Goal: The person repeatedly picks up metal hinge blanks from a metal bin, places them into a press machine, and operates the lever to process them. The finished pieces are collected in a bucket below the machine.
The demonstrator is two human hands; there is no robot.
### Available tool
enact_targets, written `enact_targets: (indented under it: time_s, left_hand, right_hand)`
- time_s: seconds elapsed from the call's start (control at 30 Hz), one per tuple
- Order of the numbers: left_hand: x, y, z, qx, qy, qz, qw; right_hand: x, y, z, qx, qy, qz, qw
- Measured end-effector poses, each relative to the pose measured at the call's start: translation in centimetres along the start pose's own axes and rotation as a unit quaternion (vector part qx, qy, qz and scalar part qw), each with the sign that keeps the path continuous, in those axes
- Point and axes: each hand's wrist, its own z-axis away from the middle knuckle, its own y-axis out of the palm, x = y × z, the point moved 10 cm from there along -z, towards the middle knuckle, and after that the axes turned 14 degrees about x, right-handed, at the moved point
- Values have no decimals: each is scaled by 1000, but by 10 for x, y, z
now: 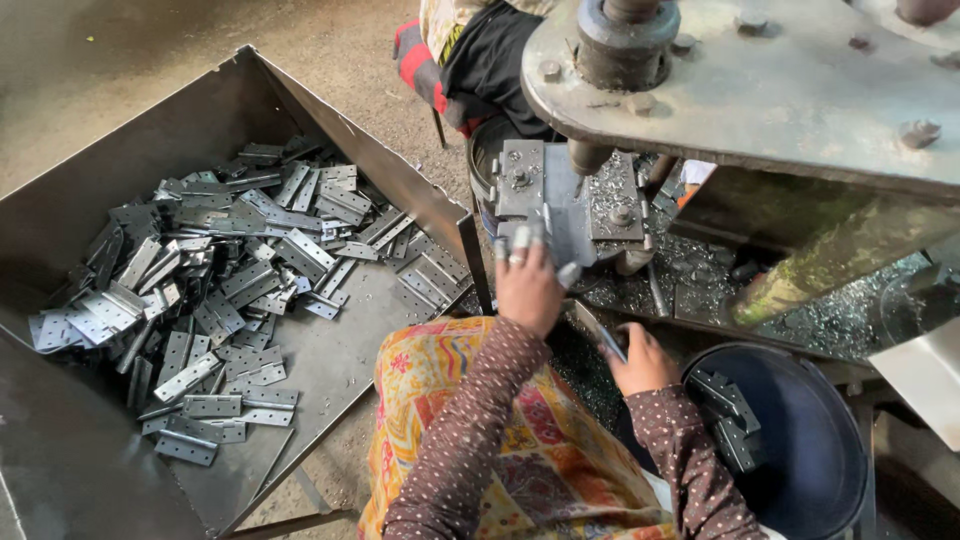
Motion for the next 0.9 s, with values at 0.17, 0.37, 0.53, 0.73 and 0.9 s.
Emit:
enact_targets:
  time_s: [0.17, 0.37, 0.53, 0.73, 0.9]
  left_hand:
    - [-15, 38, -15, 156, 11, 35, 987]
    - [-15, 18, -36, 21, 4, -10, 1000]
    - [-9, 37, -36, 132, -13, 32, 991]
    - [-12, 19, -34, 47, 1, 17, 999]
    - [-7, 27, -29, 35, -2, 25, 999]
  right_hand:
    - [-10, 20, -3, 40, -4, 53, 998]
    - [-48, 76, -17, 146, 46, 57, 987]
    - [-75, 124, -5, 169, 59, 68, 982]
    - [-85, 120, -43, 213, 62, 107, 969]
    - [-102, 146, -33, 264, 106, 60, 957]
